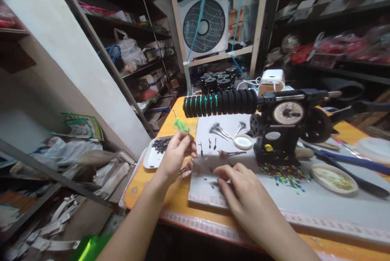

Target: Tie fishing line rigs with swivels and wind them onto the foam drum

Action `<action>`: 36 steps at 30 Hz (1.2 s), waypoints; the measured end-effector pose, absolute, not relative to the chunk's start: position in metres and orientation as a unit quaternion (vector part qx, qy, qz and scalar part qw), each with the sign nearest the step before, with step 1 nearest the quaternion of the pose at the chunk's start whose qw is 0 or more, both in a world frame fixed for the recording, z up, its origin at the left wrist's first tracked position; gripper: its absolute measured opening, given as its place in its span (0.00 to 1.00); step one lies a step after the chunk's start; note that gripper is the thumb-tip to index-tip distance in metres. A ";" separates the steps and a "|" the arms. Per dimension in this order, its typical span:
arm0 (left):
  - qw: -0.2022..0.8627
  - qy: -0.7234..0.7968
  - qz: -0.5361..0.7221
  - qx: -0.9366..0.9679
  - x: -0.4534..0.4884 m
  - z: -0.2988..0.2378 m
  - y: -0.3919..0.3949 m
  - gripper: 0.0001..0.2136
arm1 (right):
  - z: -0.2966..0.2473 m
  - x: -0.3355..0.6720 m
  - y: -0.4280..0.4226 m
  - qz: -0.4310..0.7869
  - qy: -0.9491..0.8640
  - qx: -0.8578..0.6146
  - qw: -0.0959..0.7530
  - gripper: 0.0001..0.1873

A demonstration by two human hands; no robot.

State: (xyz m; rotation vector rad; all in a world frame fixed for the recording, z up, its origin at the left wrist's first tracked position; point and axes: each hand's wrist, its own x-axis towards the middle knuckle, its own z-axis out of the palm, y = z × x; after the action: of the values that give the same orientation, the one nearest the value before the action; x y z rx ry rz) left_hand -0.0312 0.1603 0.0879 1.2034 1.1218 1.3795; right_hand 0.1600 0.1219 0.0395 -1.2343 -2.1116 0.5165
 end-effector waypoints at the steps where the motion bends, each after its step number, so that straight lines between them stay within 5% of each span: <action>1: 0.482 0.464 0.559 0.490 -0.030 0.087 0.163 0.06 | 0.038 0.162 0.122 0.192 -0.803 -0.469 0.313 0.15; 23: 0.348 0.477 0.670 0.450 -0.044 0.118 0.265 0.11 | 0.024 0.171 0.124 0.146 -0.809 -0.456 0.342 0.14; 36: 0.243 0.473 0.579 0.618 -0.051 0.175 0.293 0.07 | 0.014 0.169 0.126 0.059 -0.814 -0.422 0.394 0.10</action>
State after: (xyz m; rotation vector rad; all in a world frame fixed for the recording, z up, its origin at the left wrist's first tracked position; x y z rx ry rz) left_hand -0.0509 0.2932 0.1751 1.6886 1.2932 1.5828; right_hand 0.1689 0.1261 0.0136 -1.0717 -2.0653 0.1508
